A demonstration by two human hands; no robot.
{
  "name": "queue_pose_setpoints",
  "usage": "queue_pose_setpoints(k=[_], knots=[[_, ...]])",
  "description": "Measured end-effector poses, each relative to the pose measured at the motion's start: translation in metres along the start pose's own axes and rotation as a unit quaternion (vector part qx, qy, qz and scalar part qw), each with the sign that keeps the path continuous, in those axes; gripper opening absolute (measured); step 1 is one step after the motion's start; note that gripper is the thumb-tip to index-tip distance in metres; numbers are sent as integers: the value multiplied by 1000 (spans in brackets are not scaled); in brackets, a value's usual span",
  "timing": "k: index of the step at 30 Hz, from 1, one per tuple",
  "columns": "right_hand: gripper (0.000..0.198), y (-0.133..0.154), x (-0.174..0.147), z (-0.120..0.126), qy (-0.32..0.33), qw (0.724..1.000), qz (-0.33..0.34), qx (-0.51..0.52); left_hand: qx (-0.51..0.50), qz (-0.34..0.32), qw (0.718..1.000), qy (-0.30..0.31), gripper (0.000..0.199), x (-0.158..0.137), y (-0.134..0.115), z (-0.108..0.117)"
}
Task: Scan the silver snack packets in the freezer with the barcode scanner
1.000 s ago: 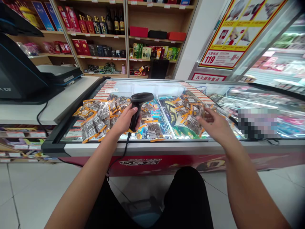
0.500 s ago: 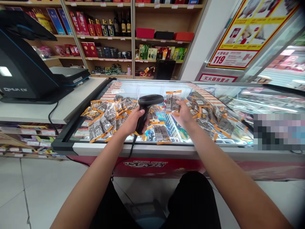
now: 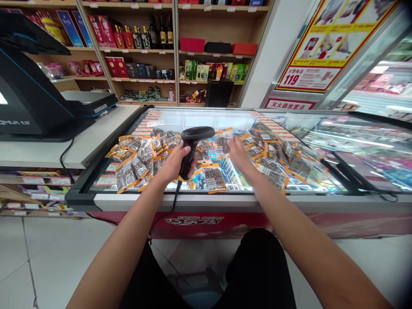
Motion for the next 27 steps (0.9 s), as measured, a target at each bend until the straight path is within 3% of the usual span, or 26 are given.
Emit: queue_pose_setpoints(k=[5, 9, 12, 14, 16, 20, 24, 27], knots=[[43, 13, -12, -8, 11, 986, 6, -167, -2, 0, 1000, -8, 49, -1, -3, -2], [45, 31, -20, -7, 80, 984, -3, -160, -4, 5, 1000, -9, 50, -1, -3, -2], [48, 39, -20, 12, 54, 976, -4, -210, -1, 7, 1000, -10, 49, 0, -3, -2], [51, 38, -18, 34, 5, 948, -19, -317, 0, 5, 1000, -11, 47, 0, -2, -1], [56, 32, -13, 56, -7, 902, -74, -425, 2, 7, 1000, -12, 45, 0, -1, 0], [58, 17, -2, 82, 97, 834, -183, -512, 8, 12, 1000, -9, 44, 0, 0, 0], [56, 11, 7, 86, 159, 807, -188, -537, 1, 10, 1000, -8, 44, -1, -1, 0], [61, 4, 13, 85, 158, 808, -202, -530, -1, 18, 1000, -9, 45, -1, -1, 0]])
Point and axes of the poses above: each hand's wrist, its own x-axis towards the middle knuckle, its own z-axis out of the back of the hand, y = z × x, the point moved 3 cm from there along x, towards the middle knuckle, and after that the axes turned 1 degree about x, right-handed, at the moved point
